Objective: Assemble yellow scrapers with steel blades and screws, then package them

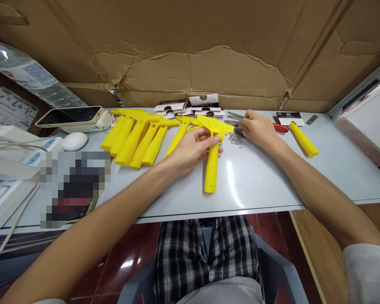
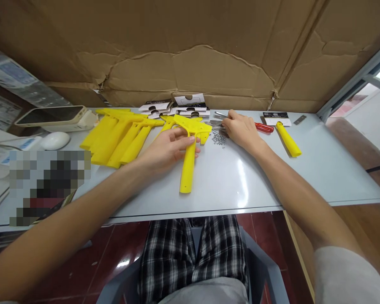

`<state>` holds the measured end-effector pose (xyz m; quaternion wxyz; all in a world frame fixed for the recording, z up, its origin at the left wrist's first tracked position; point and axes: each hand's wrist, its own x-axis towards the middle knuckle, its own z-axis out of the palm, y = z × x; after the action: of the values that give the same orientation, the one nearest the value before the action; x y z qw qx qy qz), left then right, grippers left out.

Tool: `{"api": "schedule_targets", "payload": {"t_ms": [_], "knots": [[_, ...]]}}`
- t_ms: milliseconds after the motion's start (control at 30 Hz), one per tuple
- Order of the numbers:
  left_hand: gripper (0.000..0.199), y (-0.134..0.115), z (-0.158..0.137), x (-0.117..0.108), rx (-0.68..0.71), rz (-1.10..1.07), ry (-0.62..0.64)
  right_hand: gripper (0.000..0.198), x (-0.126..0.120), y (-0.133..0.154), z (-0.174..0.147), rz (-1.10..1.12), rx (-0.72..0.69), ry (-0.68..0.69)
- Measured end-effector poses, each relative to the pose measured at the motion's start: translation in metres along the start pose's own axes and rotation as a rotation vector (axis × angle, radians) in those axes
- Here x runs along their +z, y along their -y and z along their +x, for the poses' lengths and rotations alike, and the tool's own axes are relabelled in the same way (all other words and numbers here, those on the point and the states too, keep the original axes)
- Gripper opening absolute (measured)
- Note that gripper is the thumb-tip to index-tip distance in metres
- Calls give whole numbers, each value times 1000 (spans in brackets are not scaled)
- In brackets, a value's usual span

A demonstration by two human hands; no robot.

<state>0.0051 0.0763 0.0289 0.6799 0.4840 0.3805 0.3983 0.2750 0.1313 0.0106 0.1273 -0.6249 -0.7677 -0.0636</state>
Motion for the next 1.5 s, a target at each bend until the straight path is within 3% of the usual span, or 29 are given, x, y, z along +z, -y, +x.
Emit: {"api": "schedule_targets", "payload": {"t_ms": [133, 200, 333, 433, 667, 867, 1100, 1300, 1500], "knots": [[31, 1, 0, -1, -2, -17, 10, 42, -6, -7, 1, 272, -3, -218], [44, 2, 0, -1, -29, -34, 28, 40, -11, -8, -1, 468, 21, -227], [55, 5, -1, -1, -86, -50, 62, 49, -20, 5, -13, 851, 81, 37], [55, 6, -3, 0, -109, -51, 80, 61, -28, 20, -21, 985, 73, 211], [59, 5, -8, 4, -140, -29, 109, 71, -36, 27, -27, 1029, 14, 305], [62, 4, -9, 5, -144, -15, 118, 59, -37, 28, -28, 1018, -44, 289], [54, 7, -10, 4, -134, -16, 138, 58, -37, 31, -28, 1194, 96, 282], [53, 9, -10, 4, -140, -17, 160, 60, -39, 33, -29, 1214, 75, 319], [55, 12, -10, 4, -157, -16, 189, 46, -40, 35, -30, 1275, 92, 347]]}}
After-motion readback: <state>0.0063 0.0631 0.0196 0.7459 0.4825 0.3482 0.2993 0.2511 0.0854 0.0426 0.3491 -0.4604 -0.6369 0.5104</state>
